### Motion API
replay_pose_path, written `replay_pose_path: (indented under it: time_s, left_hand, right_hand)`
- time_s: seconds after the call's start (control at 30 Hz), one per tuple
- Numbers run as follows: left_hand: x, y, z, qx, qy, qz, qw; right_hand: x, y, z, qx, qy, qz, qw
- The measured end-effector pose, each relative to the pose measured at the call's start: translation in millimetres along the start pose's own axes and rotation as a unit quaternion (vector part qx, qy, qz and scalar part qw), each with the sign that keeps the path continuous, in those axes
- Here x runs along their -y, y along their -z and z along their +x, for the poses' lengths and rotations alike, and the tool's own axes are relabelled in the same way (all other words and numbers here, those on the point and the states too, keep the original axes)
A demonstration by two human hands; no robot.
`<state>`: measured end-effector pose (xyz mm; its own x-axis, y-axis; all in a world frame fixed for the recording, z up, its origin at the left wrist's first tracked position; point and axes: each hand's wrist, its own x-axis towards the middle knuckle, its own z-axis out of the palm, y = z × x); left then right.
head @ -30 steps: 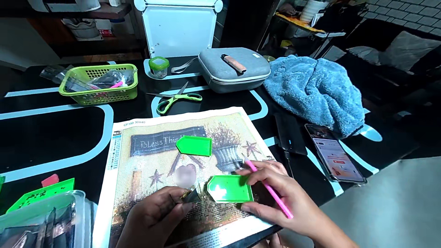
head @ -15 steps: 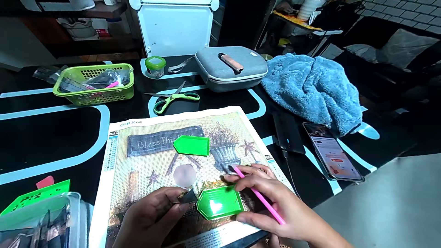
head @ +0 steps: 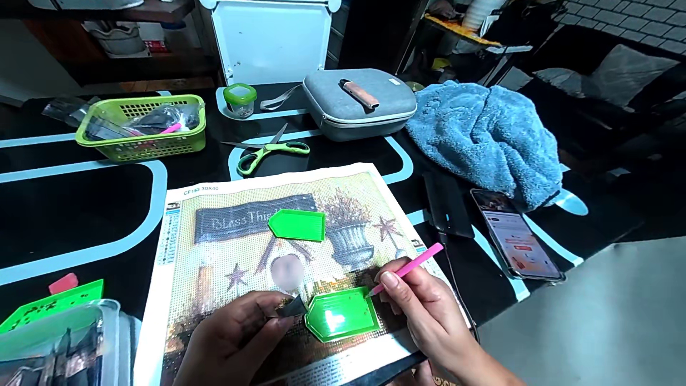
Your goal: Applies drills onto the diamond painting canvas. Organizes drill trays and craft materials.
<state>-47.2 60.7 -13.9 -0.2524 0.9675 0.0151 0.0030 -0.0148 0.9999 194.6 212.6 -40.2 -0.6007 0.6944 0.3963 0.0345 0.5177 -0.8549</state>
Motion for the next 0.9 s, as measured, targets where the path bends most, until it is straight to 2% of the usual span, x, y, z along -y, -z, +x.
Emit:
replay_pose_path:
  time_s: [0.43, 0.6, 0.67, 0.77, 0.9]
  left_hand:
    - [0.4, -0.1, 0.2, 0.004, 0.001, 0.005, 1.0]
    - [0.4, 0.0, 0.5, 0.002, 0.005, 0.009, 1.0]
    - [0.2, 0.3, 0.5, 0.006, 0.002, 0.011, 1.0]
    - [0.5, 0.6, 0.5, 0.01, 0.002, 0.005, 1.0]
    - [1.0, 2.3, 0.2, 0.012, 0.001, 0.006, 1.0]
  right_hand:
    - [-1.5, 1.5, -0.4, 0.014, 0.015, -0.012, 1.0]
    - [3.9, 10.5, 9.4, -0.076, -0.108, 0.144, 0.981]
    - [3.0, 17.8, 18.5, -0.111, -0.146, 0.168, 0.968]
    - [-1.7, 20.8, 24.9, -0.124, -0.165, 0.127, 0.97]
    - [-9.4, 18.3, 21.8, -0.106, -0.126, 0.01, 0.986]
